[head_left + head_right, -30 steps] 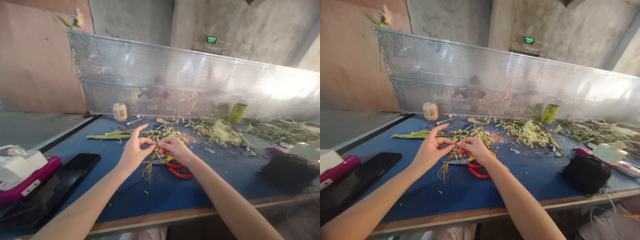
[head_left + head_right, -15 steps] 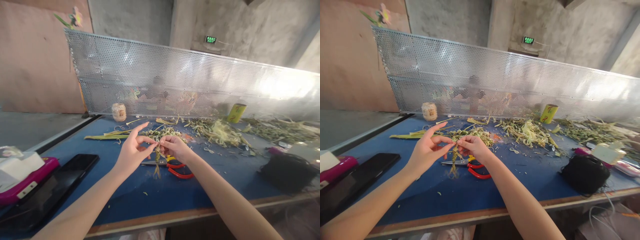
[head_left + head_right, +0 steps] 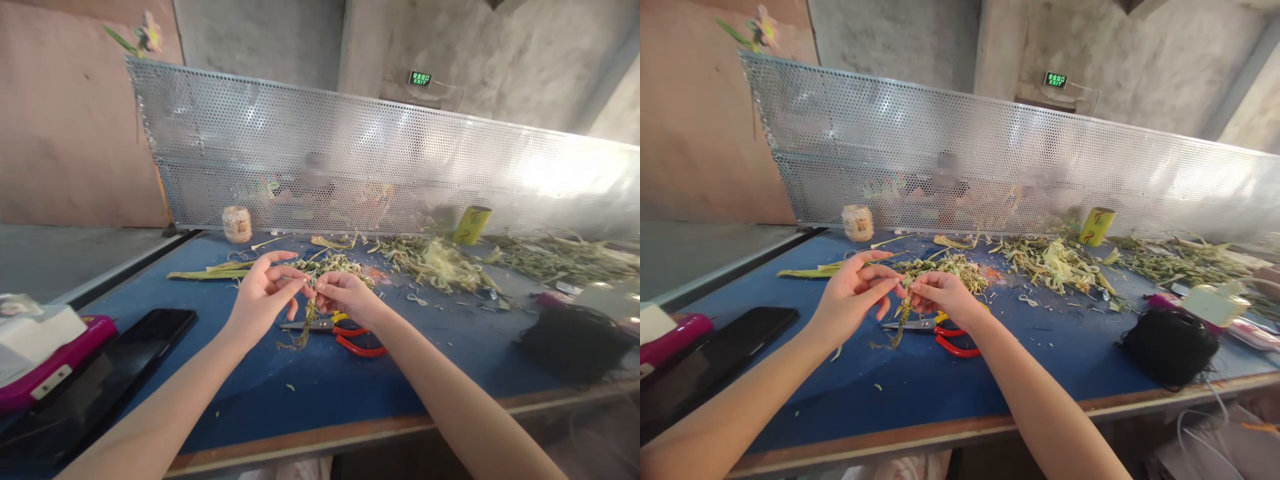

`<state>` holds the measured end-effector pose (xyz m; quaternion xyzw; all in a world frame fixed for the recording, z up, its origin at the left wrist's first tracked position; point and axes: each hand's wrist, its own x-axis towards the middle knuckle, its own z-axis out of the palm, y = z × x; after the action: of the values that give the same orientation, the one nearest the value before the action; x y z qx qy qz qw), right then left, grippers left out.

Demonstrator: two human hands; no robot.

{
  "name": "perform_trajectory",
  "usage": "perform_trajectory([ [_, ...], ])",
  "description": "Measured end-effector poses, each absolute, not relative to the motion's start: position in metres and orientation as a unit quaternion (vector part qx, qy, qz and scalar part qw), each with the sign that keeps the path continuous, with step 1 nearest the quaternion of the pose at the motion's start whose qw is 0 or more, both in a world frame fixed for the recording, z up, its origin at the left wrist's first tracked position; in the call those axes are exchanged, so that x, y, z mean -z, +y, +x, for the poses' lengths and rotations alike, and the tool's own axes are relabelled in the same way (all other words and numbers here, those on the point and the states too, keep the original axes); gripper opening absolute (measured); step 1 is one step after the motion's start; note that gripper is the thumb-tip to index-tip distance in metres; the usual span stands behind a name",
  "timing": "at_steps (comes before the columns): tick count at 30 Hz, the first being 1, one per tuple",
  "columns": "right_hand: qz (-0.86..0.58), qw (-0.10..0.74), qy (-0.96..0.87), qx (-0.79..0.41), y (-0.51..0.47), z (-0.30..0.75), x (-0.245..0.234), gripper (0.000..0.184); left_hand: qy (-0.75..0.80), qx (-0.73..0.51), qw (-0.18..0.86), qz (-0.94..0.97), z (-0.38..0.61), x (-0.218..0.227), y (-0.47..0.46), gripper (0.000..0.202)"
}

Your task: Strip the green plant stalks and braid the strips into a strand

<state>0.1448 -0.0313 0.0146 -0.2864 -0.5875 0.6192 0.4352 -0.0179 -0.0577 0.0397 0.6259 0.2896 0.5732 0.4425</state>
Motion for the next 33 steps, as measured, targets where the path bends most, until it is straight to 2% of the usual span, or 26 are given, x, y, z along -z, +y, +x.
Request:
perform_trajectory([
  [4, -0.29, 0.435, -0.582, -0.622, -0.03, 0.145, -0.013, 0.025, 0.325, -0.524, 0.399, 0.679, -0.02, -0.035, -0.055, 0.021],
  [6, -0.29, 0.429, -0.585, -0.624, -0.03, 0.145, -0.013, 0.025, 0.341, -0.508, 0.393, 0.686, -0.02, -0.035, -0.055, 0.021],
  [8, -0.292, 0.427, -0.585, -0.625, -0.03, 0.145, -0.013, 0.025, 0.349, -0.504, 0.405, 0.679, -0.021, -0.036, -0.055, 0.03],
  [12, -0.299, 0.439, -0.588, -0.61, -0.032, 0.145, -0.015, 0.026, 0.347, -0.496, 0.421, 0.675, -0.022, -0.039, -0.057, 0.063],
  [14, -0.303, 0.443, -0.6, -0.593, -0.033, 0.145, -0.016, 0.026, 0.346, -0.494, 0.413, 0.683, -0.022, -0.039, -0.057, 0.073],
  [21, -0.32, 0.465, -0.662, -0.493, -0.03, 0.141, -0.014, 0.022, 0.378, -0.485, 0.372, 0.695, -0.026, -0.036, -0.055, 0.085],
  [33, -0.359, 0.496, -0.715, -0.337, -0.04, 0.134, -0.014, 0.008, 0.395, -0.421, 0.466, 0.67, -0.027, -0.037, -0.052, 0.096],
])
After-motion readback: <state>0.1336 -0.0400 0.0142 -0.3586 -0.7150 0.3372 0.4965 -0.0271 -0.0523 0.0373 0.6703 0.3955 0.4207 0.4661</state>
